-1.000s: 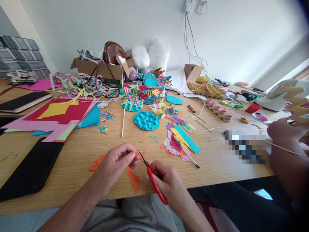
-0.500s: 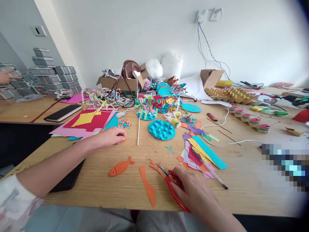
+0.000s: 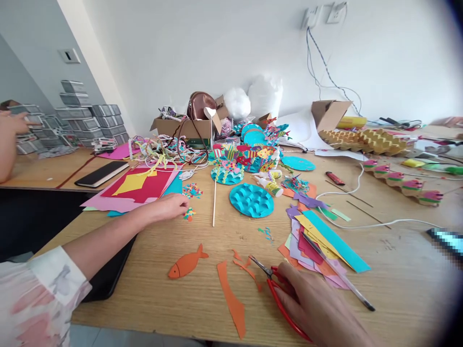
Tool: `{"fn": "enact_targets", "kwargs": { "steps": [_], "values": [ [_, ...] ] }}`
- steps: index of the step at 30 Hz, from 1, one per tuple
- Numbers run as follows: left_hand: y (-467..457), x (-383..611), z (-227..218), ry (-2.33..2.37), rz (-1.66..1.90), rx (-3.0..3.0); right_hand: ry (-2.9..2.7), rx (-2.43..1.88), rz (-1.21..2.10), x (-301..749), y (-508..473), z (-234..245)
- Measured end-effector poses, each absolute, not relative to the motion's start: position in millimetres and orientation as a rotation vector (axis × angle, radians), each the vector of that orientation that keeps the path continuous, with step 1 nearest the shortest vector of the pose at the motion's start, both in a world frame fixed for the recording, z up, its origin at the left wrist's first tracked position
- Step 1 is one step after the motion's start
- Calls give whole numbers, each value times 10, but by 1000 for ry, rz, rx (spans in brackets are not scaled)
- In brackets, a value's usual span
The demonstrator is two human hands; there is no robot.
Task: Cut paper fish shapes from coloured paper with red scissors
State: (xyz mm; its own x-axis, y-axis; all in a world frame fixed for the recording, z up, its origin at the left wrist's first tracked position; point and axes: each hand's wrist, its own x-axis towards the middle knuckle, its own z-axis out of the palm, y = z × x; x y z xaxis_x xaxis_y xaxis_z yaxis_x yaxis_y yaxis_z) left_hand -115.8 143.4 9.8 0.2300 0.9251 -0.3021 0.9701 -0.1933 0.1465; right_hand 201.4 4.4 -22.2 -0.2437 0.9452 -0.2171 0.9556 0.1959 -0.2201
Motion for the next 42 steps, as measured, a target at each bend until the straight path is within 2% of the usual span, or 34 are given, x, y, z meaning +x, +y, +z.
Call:
{"fn": "enact_targets", "kwargs": {
  "steps": [6, 16, 21, 34, 42],
  "values": [
    [1290, -1022, 209, 1733, -156, 2315, 2310, 1953, -384, 2022, 75, -113],
    [575, -381, 250, 962, -164, 2534, 2300, 2008, -396, 2070, -92, -1],
    [518, -263, 241, 1014, -291, 2602, 2239, 1972, -391, 2096, -162, 38],
    [493, -186, 166, 1067, -302, 2542, 2385, 2069, -552, 2084, -258, 25],
    [512, -189, 61, 1004, -282, 2608, 2161, 2055, -538, 2061, -283, 120]
  ]
}}
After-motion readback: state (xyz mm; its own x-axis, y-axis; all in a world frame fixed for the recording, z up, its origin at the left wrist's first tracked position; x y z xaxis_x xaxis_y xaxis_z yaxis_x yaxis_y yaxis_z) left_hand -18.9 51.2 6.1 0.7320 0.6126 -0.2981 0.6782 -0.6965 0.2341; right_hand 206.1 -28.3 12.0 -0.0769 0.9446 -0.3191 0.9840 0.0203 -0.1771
